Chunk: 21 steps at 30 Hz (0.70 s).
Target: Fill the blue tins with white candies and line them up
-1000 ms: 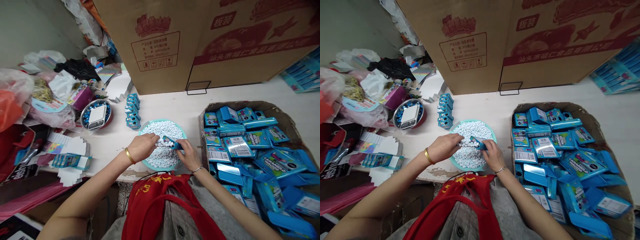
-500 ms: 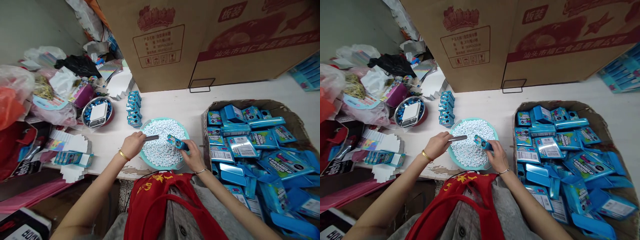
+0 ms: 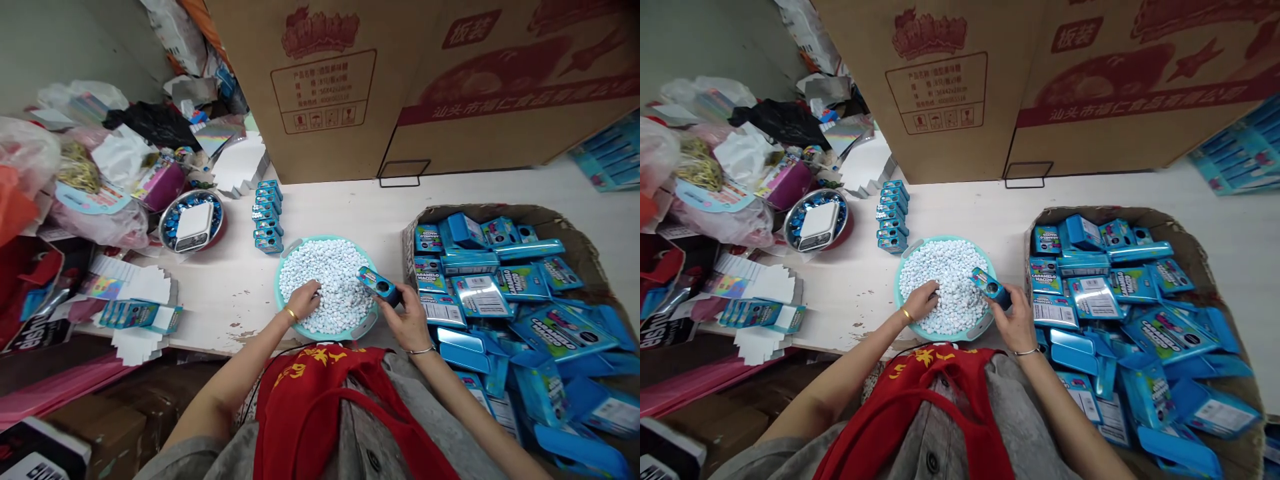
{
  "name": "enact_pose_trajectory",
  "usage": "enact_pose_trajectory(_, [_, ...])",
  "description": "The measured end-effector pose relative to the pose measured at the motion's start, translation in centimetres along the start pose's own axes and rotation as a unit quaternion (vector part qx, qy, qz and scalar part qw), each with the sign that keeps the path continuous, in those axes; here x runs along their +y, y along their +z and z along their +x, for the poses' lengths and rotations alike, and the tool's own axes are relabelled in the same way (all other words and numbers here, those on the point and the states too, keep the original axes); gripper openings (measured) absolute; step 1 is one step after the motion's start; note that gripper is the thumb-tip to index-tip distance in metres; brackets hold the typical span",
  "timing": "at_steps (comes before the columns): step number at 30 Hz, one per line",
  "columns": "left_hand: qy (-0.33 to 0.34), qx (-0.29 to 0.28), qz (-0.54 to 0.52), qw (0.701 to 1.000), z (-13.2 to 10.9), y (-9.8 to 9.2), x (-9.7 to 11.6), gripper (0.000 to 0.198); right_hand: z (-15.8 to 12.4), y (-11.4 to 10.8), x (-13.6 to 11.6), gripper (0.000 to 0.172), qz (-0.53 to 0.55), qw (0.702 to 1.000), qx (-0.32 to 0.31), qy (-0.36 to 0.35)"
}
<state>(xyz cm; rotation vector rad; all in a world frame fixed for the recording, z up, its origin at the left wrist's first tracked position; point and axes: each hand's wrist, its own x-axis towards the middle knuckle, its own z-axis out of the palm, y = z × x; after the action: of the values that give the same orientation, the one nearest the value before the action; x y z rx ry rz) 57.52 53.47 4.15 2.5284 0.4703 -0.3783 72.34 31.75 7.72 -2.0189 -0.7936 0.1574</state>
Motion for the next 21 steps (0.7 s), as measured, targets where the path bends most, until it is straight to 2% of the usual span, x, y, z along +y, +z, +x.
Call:
enact_pose_trajectory(4, [0.058,0.041,-0.067,0.995,-2.1,-3.7,-0.5,0.016,-0.1,0.1,0.2,0.029,-0.016,1.000,-0.009,-0.003])
enact_pose_trajectory(8, [0.121,0.059,-0.067,0.989,-3.4,-8.3,0.9,0.019,0.3,0.6,-0.4,0.026,-0.023,0.998,-0.039,-0.032])
enact_pose_trajectory(11, [0.141,0.047,-0.007,0.989,-3.7,-11.5,2.8,0.019,0.6,1.4,-1.0,0.026,-0.016,0.996,-0.072,-0.056])
enact_pose_trajectory(15, [0.133,-0.004,0.126,0.983,-3.8,-14.8,6.1,0.016,0.9,2.5,-1.6,0.028,-0.004,0.992,-0.093,-0.080])
enact_pose_trajectory(18, [0.112,-0.042,0.221,0.968,-3.8,-16.3,8.5,0.013,0.8,2.9,-2.1,0.028,0.001,0.991,-0.101,-0.088])
enact_pose_trajectory(21, [0.103,-0.058,0.265,0.957,-3.8,-17.0,10.6,0.013,0.6,3.3,-2.4,0.028,0.011,0.990,-0.107,-0.091])
